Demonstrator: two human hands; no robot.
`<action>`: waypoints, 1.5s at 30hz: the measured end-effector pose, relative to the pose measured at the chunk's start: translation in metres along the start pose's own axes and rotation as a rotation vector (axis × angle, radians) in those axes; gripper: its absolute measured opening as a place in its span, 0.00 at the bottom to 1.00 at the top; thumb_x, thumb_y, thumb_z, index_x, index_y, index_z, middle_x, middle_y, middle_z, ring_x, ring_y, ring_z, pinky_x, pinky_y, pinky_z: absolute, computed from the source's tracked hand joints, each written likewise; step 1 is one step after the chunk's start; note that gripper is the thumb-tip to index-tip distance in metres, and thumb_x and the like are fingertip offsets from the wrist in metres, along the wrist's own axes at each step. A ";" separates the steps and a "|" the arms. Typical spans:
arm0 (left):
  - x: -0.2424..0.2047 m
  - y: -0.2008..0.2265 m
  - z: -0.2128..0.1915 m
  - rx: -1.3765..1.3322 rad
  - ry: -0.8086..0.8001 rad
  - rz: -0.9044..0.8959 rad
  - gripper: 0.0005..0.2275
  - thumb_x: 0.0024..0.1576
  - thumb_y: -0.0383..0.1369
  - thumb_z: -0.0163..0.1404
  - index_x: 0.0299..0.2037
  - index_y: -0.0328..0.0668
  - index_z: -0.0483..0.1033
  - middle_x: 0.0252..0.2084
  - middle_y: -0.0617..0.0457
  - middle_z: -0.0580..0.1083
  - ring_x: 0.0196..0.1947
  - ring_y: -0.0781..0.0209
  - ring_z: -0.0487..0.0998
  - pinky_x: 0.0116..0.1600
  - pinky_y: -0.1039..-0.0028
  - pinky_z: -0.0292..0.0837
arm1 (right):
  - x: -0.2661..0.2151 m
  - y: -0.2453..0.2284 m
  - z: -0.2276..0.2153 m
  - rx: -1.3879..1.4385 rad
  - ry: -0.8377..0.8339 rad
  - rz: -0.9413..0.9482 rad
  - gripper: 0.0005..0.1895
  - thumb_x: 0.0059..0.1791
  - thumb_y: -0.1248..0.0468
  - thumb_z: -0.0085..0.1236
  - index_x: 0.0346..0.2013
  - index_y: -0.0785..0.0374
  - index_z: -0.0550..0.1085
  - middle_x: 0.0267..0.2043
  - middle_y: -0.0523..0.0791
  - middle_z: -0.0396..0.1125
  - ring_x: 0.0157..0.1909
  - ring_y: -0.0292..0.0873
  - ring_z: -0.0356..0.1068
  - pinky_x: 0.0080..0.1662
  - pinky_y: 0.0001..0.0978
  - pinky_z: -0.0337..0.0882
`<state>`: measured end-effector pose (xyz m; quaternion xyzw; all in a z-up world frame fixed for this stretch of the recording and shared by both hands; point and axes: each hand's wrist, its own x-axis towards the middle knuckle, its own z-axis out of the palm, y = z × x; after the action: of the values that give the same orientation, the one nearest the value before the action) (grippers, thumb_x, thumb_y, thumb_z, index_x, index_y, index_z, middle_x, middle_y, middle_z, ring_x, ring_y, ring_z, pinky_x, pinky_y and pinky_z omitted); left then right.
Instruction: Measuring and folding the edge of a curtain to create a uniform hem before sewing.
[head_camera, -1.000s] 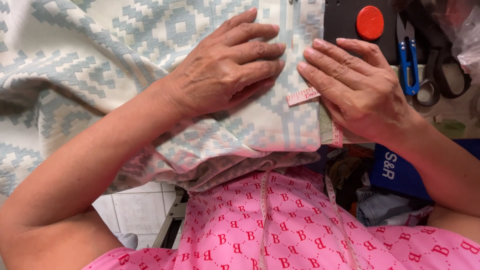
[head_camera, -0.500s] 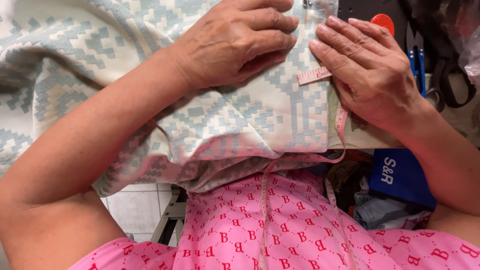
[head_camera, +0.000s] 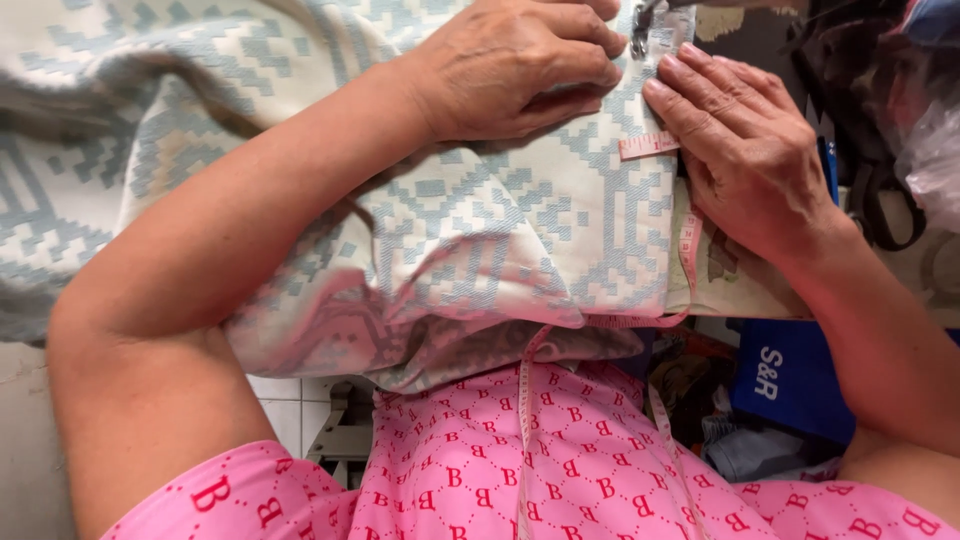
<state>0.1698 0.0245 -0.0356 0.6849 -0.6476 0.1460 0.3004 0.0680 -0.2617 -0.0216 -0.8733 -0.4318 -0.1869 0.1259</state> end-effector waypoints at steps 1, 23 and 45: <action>0.002 -0.003 0.000 0.015 0.002 0.000 0.06 0.72 0.30 0.51 0.50 0.34 0.78 0.54 0.43 0.75 0.58 0.41 0.75 0.56 0.57 0.75 | -0.001 0.002 0.002 -0.005 0.006 -0.013 0.14 0.63 0.78 0.57 0.63 0.76 0.78 0.66 0.61 0.72 0.69 0.62 0.71 0.67 0.55 0.71; -0.037 0.169 -0.087 0.419 -0.827 -1.066 0.14 0.67 0.40 0.50 0.54 0.37 0.70 0.36 0.48 0.76 0.28 0.56 0.78 0.32 0.67 0.80 | -0.150 -0.134 -0.031 0.583 -0.408 0.800 0.27 0.47 0.74 0.47 0.57 0.52 0.78 0.57 0.48 0.73 0.59 0.44 0.73 0.59 0.31 0.64; -0.091 0.076 -0.067 0.556 -0.390 -0.510 0.32 0.73 0.61 0.31 0.76 0.50 0.68 0.60 0.38 0.76 0.50 0.34 0.76 0.41 0.50 0.65 | -0.125 -0.198 0.033 0.920 0.165 0.738 0.15 0.51 0.79 0.43 0.36 0.61 0.77 0.32 0.41 0.73 0.33 0.36 0.68 0.41 0.27 0.69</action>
<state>0.0979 0.1392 -0.0200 0.8929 -0.4382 0.1038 0.0026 -0.1526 -0.2197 -0.0940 -0.8039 -0.1250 0.0083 0.5814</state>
